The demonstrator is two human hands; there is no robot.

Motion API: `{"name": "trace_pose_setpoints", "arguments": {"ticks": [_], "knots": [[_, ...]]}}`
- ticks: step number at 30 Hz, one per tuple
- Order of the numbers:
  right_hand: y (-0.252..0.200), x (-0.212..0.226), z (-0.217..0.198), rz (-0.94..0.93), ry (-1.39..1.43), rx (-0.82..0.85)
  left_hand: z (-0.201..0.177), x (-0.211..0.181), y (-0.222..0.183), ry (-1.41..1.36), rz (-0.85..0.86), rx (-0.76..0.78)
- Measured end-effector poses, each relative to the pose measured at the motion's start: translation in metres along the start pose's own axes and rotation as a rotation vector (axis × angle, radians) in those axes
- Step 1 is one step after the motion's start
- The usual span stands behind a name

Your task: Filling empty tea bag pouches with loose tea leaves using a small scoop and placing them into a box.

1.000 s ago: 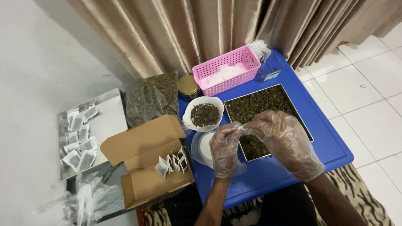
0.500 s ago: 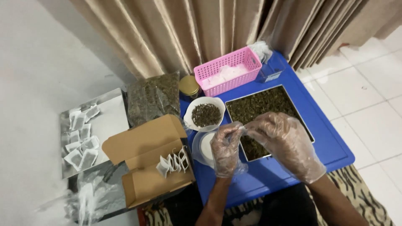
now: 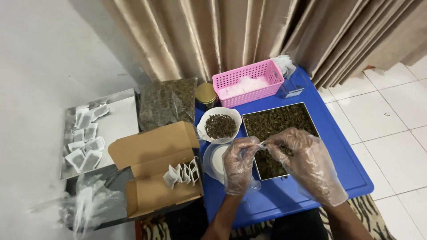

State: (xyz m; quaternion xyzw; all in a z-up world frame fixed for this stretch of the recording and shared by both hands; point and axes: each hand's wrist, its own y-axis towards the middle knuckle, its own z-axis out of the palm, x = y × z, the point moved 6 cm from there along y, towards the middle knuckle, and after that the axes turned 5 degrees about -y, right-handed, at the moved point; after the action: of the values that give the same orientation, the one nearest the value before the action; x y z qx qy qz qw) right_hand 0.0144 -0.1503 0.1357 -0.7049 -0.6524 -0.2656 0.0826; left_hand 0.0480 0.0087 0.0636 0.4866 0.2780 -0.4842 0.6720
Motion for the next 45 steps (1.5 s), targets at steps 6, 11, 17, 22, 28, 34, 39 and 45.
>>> {"name": "trace_pose_setpoints", "arguments": {"ticks": [6, 11, 17, 22, 28, 34, 39, 45], "knots": [[-0.010, 0.022, -0.002, -0.328, -0.273, -0.161, -0.002, -0.003, -0.003, 0.050, 0.001, 0.049], [-0.008, 0.034, -0.008, -0.318, -0.182, -0.161, -0.004, -0.016, -0.002, 0.061, -0.017, 0.036], [-0.006, 0.032, -0.004, -0.281, -0.171, -0.152, -0.006, -0.011, -0.002, 0.028, 0.004, 0.056], [-0.011, 0.036, -0.003, -0.337, -0.110, -0.113, -0.005, -0.014, -0.003, 0.056, 0.036, 0.067], [-0.010, 0.040, -0.014, -0.332, 0.049, -0.163, -0.003, -0.016, 0.000, 0.065, -0.017, 0.084], [-0.012, 0.043, -0.019, -0.270, 0.162, -0.181, -0.003, -0.018, 0.002, 0.028, 0.027, -0.016], [-0.015, 0.043, -0.022, -0.178, 0.184, -0.160, 0.001, -0.022, 0.002, 0.015, 0.062, -0.010], [-0.017, 0.045, -0.024, -0.145, 0.099, -0.092, 0.002, -0.038, -0.001, 0.142, 0.088, 0.122]]}}
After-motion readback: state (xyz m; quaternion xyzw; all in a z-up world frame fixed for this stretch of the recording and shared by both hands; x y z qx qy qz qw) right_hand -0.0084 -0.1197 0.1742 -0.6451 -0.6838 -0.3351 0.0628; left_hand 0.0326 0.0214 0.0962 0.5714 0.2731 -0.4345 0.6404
